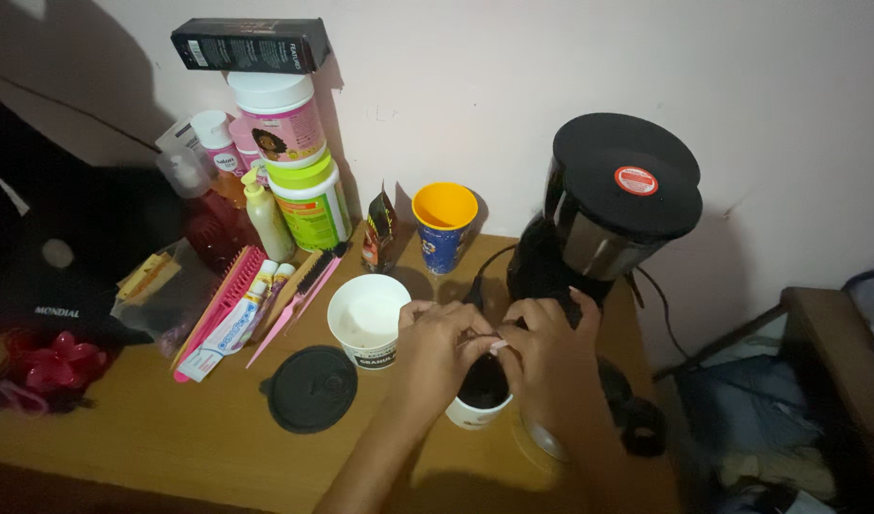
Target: The person stirs a mug of dark coffee with a spoon, lifts the carafe from the filter coffee machine and pours brewed coffee, then stirs the mug again and adds the contents of a coffee sachet before closing a small container with its lid.
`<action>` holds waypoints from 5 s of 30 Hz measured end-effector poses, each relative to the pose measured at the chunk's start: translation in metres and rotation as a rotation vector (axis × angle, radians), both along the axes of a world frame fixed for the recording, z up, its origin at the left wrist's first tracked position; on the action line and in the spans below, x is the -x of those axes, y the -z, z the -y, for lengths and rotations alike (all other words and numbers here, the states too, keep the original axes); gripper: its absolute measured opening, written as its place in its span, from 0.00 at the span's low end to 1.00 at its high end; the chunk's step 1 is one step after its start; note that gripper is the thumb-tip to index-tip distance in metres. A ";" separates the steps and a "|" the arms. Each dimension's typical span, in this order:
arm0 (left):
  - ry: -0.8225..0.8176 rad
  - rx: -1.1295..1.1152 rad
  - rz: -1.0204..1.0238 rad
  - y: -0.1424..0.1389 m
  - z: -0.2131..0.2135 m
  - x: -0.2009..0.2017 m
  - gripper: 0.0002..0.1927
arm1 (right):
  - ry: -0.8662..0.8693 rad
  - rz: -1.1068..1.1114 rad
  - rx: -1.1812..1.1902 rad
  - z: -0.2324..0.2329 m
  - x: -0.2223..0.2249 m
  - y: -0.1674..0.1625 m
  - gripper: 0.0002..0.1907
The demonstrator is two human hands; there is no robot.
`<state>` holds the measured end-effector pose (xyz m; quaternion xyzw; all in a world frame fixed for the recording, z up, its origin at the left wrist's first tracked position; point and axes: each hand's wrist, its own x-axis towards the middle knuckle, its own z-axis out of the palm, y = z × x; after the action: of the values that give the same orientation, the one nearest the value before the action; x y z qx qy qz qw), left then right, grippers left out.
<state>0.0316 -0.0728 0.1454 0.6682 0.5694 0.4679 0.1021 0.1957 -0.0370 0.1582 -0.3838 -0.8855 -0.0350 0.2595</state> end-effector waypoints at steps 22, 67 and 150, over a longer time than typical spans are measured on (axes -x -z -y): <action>-0.059 -0.037 -0.102 0.002 0.006 0.005 0.08 | -0.010 -0.135 0.077 0.005 0.007 0.013 0.09; -0.012 0.109 -0.143 -0.009 0.010 0.007 0.06 | -0.043 -0.088 0.205 -0.004 0.000 0.022 0.11; -0.077 0.115 -0.102 -0.004 0.011 -0.008 0.07 | 0.003 0.073 0.165 0.006 -0.002 -0.003 0.09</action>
<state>0.0400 -0.0842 0.1499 0.6618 0.6249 0.4035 0.0933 0.1978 -0.0431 0.1615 -0.4037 -0.8936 0.0237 0.1947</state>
